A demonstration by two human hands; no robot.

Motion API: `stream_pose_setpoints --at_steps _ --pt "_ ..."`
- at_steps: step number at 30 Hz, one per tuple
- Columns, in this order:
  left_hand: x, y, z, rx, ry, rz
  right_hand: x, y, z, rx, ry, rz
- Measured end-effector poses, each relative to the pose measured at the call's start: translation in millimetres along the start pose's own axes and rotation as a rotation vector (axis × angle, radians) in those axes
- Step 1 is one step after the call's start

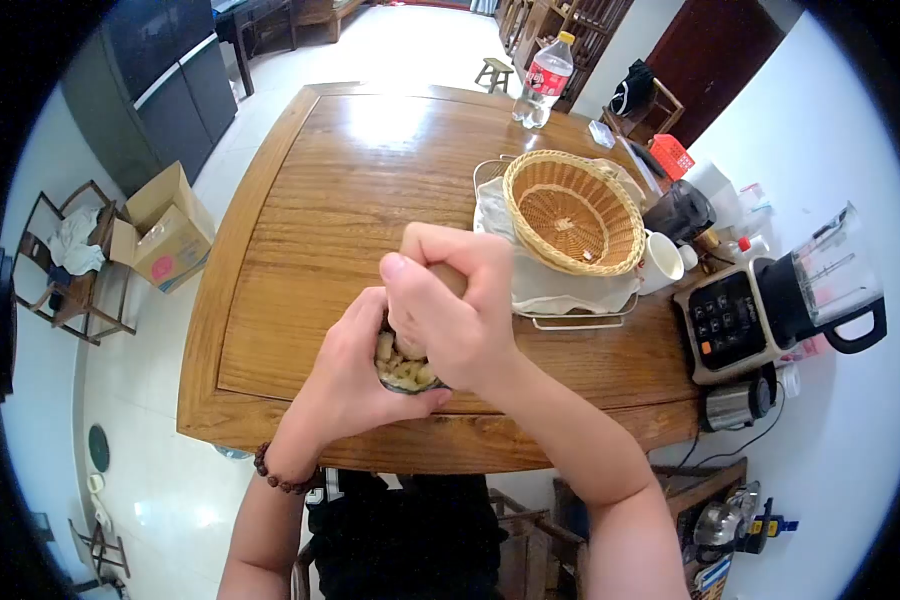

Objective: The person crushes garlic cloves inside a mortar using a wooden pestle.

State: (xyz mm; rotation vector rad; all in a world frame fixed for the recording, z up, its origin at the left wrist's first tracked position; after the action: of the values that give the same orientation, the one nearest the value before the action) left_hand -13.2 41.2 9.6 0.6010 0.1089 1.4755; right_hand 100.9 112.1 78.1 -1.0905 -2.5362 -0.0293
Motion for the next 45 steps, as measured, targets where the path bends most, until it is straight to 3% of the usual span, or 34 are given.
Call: stream_pose_setpoints --at_steps 5,9,11,12,16,19,25,27,32,37,42,45 --pt "6 2 0 -0.022 -0.006 -0.003 8 -5 -12 -0.097 -0.038 -0.045" --pt "-1 0 -2 -0.014 -0.005 0.001 -2 2 0 -0.135 0.018 0.063" --pt "-2 1 -1 -0.019 -0.006 0.0 -1 -10 -4 -0.328 0.145 -0.102" --pt "-5 1 -1 0.0 0.007 -0.023 4 -8 0 -0.173 -0.026 -0.065" --pt "-1 0 0 0.032 -0.038 0.039 -2 -11 -41 0.057 0.102 0.039" --pt "-1 1 0 0.034 -0.014 0.024 -12 -4 3 -0.175 0.071 -0.01" --pt "-1 -1 1 0.044 0.012 -0.001 3 -8 -16 -0.106 0.048 -0.07" --pt "-1 0 2 0.02 0.04 -0.007 8 0 -23 0.072 0.031 -0.037" --pt "0 0 3 0.042 0.0 0.016 9 3 -56 0.046 0.17 -0.069" --pt "-1 -2 -1 0.051 0.002 0.031 -12 -2 -75 0.148 0.131 -0.061" --pt "-1 -1 0 0.055 -0.018 0.045 -19 -3 -38 -0.057 0.046 -0.034" --pt "0 0 0 0.033 -0.013 0.042 -9 0 -33 0.102 0.119 -0.023"
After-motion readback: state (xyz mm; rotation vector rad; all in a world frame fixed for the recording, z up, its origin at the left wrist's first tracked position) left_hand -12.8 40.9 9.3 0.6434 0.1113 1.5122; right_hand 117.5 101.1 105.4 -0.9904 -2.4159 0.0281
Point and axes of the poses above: each hand's wrist, its own x-axis towards the middle knuckle, its own y-axis out of the back of the hand, z = x × y, the point moved 5 cm from there along x, towards the middle knuckle, and after that the axes turned 5 degrees about -z, right-handed, at the moved point
